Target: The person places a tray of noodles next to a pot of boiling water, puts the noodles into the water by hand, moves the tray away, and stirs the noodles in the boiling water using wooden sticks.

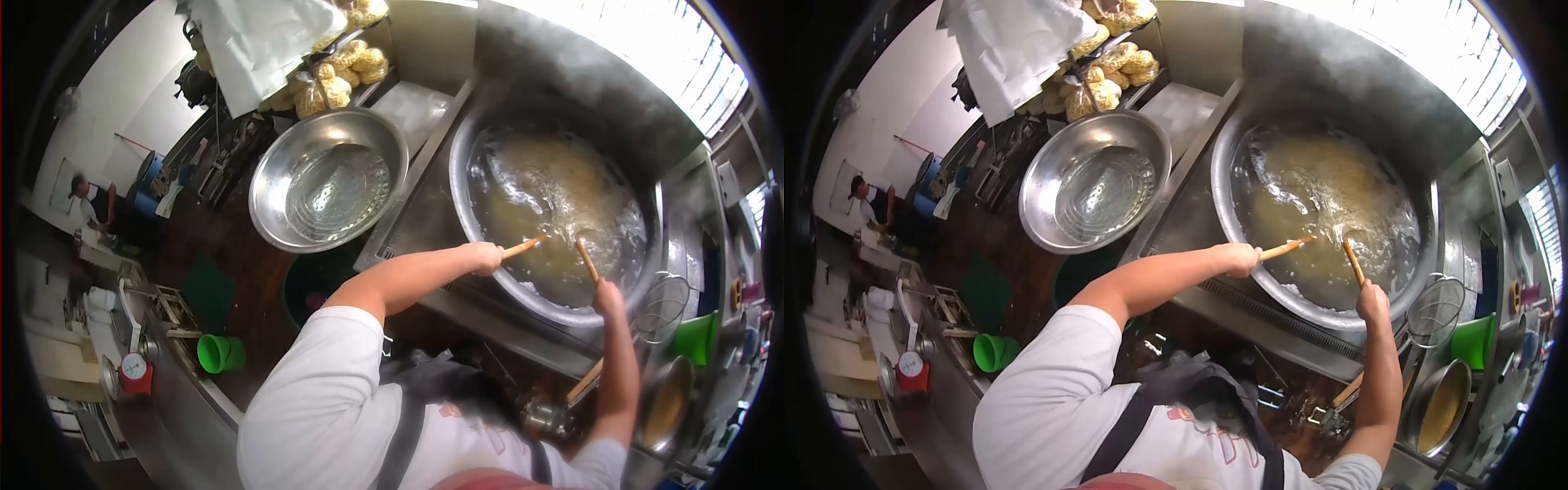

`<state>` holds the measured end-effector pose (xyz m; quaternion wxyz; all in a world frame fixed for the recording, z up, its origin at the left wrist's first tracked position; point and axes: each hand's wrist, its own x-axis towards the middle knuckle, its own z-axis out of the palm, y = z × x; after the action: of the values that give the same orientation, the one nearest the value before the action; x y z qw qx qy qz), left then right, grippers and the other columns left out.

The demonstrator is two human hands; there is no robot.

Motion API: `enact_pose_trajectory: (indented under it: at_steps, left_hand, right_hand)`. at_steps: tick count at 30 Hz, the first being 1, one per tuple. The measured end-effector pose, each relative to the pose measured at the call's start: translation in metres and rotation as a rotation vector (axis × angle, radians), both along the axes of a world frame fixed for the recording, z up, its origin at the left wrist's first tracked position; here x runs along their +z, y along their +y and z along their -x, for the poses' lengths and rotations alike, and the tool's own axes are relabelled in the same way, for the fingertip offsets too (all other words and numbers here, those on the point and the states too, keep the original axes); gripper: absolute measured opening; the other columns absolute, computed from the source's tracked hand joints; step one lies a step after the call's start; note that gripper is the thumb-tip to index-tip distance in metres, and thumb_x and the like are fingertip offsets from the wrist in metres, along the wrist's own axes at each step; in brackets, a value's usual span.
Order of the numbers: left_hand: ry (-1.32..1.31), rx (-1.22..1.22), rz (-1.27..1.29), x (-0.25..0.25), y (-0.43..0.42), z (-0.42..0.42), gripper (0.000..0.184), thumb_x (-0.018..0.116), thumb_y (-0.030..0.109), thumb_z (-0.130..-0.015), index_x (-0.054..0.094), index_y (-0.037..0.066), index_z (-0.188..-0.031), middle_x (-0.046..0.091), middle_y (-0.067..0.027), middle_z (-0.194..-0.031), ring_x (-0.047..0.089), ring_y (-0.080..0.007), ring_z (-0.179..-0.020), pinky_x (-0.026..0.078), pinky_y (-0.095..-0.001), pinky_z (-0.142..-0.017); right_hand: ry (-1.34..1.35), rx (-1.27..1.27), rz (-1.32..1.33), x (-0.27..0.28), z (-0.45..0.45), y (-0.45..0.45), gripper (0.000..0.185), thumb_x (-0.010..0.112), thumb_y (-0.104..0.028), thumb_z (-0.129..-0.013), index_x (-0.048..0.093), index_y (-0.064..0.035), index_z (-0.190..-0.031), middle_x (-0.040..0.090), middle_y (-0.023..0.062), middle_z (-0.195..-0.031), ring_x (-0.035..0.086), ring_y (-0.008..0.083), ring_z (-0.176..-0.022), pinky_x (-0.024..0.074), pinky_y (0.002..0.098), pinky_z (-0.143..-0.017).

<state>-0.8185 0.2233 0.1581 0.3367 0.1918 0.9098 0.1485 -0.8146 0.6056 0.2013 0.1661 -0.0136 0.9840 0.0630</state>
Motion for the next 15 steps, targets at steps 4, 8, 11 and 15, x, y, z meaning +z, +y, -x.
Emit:
enact_pose_trajectory:
  at_steps: [4, 8, 11, 15]
  left_hand:
    - [0.07, -0.099, -0.013, -0.006, -0.022, -0.021, 0.042, 0.052, 0.013, -0.094, 0.05, -0.004, -0.133, 0.071, -0.0204, -0.102, 0.07, -0.0359, -0.097, 0.055, -0.0483, -0.076]
    - [0.065, -0.101, -0.013, 0.011, -0.059, -0.049, 0.041, 0.051, 0.015, -0.096, 0.051, -0.003, -0.133, 0.071, -0.0198, -0.106, 0.069, -0.0369, -0.099, 0.055, -0.0492, -0.079]
    - [0.035, -0.101, -0.019, 0.023, -0.079, -0.057, 0.043, 0.053, 0.015, -0.095, 0.05, -0.001, -0.134, 0.071, -0.0197, -0.105, 0.068, -0.0376, -0.099, 0.055, -0.0494, -0.08]
    - [-0.115, -0.07, -0.007, 0.03, -0.117, -0.065, 0.048, 0.061, 0.016, -0.091, 0.05, 0.003, -0.135, 0.071, -0.0192, -0.105, 0.07, -0.0352, -0.096, 0.055, -0.0468, -0.076]
  right_hand:
    - [-0.026, 0.014, -0.03, 0.0, -0.033, -0.007, 0.022, 0.05, -0.005, -0.093, 0.058, 0.0006, -0.112, 0.07, 0.0264, -0.101, 0.068, 0.0435, -0.1, 0.0539, 0.0524, -0.086]
    - [-0.016, 0.022, -0.023, 0.004, -0.07, -0.034, 0.021, 0.048, -0.004, -0.093, 0.057, 0.0015, -0.111, 0.07, 0.0276, -0.099, 0.068, 0.0448, -0.098, 0.0537, 0.0534, -0.084]
    - [-0.004, 0.011, -0.023, 0.013, -0.085, -0.04, 0.019, 0.048, -0.004, -0.093, 0.056, 0.001, -0.11, 0.07, 0.0273, -0.097, 0.068, 0.0448, -0.096, 0.0534, 0.0538, -0.083]
    - [-0.041, -0.022, 0.02, 0.019, -0.102, -0.013, 0.02, 0.051, -0.007, -0.092, 0.055, 0.0, -0.111, 0.069, 0.0282, -0.097, 0.067, 0.0452, -0.095, 0.0522, 0.0544, -0.081]
